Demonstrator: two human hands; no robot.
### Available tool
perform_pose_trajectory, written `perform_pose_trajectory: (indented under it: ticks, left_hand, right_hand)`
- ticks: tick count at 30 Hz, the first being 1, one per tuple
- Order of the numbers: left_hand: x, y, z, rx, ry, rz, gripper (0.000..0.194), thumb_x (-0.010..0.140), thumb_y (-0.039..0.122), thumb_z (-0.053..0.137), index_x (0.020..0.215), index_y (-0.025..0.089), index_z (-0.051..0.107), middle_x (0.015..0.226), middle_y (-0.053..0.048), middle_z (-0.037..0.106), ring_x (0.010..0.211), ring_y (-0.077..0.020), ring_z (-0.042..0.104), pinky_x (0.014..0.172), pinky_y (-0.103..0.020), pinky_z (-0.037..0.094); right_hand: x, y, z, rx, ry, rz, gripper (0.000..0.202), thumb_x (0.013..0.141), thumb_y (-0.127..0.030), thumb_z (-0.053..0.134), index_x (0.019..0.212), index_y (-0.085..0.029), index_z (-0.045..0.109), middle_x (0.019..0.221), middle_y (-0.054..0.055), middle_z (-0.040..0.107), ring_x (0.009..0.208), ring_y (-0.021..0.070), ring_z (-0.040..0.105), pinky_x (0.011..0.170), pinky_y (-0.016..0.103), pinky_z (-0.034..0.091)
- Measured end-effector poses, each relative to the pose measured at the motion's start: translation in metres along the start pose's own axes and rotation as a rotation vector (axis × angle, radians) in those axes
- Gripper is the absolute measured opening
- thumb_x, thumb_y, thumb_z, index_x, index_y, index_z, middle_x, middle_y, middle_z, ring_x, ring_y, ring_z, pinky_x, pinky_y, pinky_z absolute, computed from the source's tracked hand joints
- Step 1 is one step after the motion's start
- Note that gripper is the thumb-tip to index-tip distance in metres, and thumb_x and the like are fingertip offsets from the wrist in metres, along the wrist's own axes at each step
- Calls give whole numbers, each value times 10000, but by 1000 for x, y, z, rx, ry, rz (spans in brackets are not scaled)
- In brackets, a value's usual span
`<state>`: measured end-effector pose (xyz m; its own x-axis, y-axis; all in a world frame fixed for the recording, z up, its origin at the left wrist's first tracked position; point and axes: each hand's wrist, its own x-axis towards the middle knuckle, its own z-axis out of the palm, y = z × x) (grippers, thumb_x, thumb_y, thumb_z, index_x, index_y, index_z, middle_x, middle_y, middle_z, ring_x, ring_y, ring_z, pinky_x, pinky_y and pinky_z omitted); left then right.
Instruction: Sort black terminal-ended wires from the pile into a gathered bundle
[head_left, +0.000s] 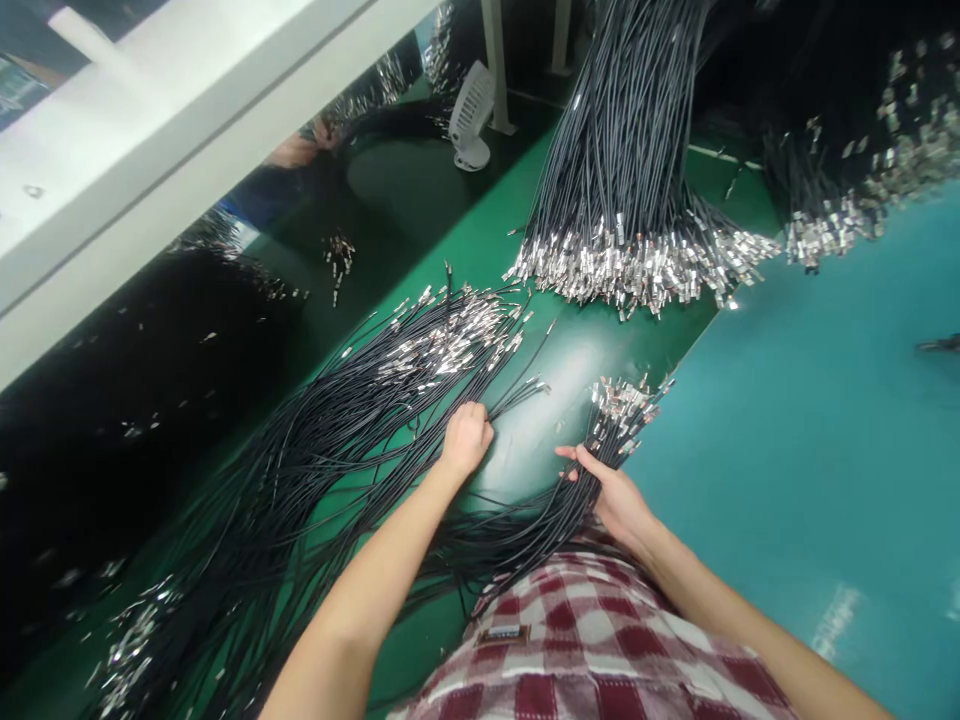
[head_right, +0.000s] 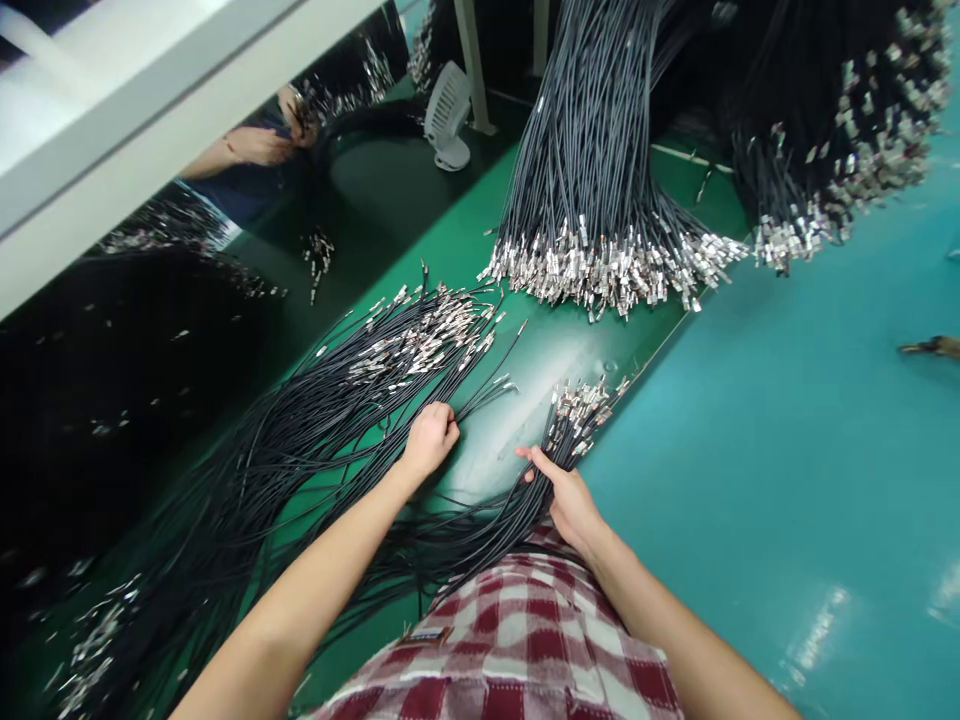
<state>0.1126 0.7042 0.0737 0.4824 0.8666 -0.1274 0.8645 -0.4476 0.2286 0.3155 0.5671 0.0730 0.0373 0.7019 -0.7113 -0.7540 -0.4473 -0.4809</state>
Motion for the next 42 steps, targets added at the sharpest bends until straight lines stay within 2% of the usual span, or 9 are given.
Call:
perform_pose_trajectory:
  ticks: [2, 6, 12, 20, 24, 28, 32, 37, 42]
  left_hand:
    - [-18, 5, -9, -140, 34, 18, 87, 838, 118, 468, 829, 202, 490, 802, -42, 537, 794, -201, 529, 763, -322, 430]
    - [-60, 21, -22, -414, -55, -3, 42, 889, 197, 430, 859, 219, 450, 722, 25, 451, 628, -134, 434, 638, -255, 372]
    - [-93, 36, -28, -536, -121, -18, 56, 891, 204, 420, 836, 216, 422, 722, 36, 410, 614, -112, 390, 611, -233, 336]
    - [-102, 42, -44, -587, -190, 6, 58, 876, 189, 446, 885, 204, 501, 729, 24, 467, 632, -117, 412, 600, -232, 340]
    - [-103, 39, -44, -695, -197, -21, 149, 893, 304, 507, 922, 191, 599, 775, -14, 567, 701, -142, 505, 647, -244, 396]
    - [-99, 41, -51, -905, -123, -199, 298, 850, 458, 575, 877, 163, 611, 654, 11, 529, 578, -120, 476, 568, -241, 389]
    - [-93, 71, -58, -1175, -165, -318, 405, 770, 520, 668, 889, 139, 597, 584, 38, 509, 495, -84, 435, 508, -219, 343]
    - [-85, 117, -35, -1412, -315, -331, 414, 733, 515, 719, 838, 134, 594, 514, 59, 492, 436, -56, 384, 477, -207, 274]
    - [-78, 121, -21, -1483, -311, -361, 428, 709, 505, 747, 844, 153, 545, 522, 70, 506, 422, -49, 381, 462, -194, 243]
  right_hand:
    - [1, 2, 2, 6, 12, -56, 371, 583, -413, 873, 836, -174, 747, 723, 24, 652, 632, 135, 536, 574, 260, 467]
    - [0, 8, 8, 77, 43, -167, 335, 524, -345, 908, 733, -204, 688, 701, -11, 637, 665, 135, 549, 640, 267, 485]
    - [-9, 12, 7, 131, -11, -230, 475, 553, -341, 895, 977, -251, 701, 661, -54, 577, 608, 112, 505, 614, 260, 480]
    - [-9, 13, -3, 278, -81, -71, 317, 583, -348, 888, 761, -184, 683, 660, -33, 571, 569, 85, 484, 605, 236, 475]
    - [-9, 13, -7, 263, -127, -109, 398, 598, -313, 883, 939, -214, 702, 677, -45, 572, 594, 98, 499, 625, 246, 489]
    - [-11, 13, -10, 233, -166, -127, 476, 593, -240, 878, 1031, -247, 691, 726, -56, 580, 624, 104, 525, 664, 266, 506]
    - [-12, 13, -9, 225, -180, -128, 484, 573, -245, 889, 1015, -237, 694, 707, -62, 569, 622, 94, 529, 661, 253, 509]
    - [-15, 10, -3, 230, -191, -109, 473, 538, -370, 907, 946, -234, 711, 683, -47, 588, 602, 113, 530, 607, 261, 496]
    - [-16, 7, 1, 234, -155, -99, 443, 508, -338, 917, 882, -200, 723, 651, -42, 582, 598, 112, 511, 618, 262, 484]
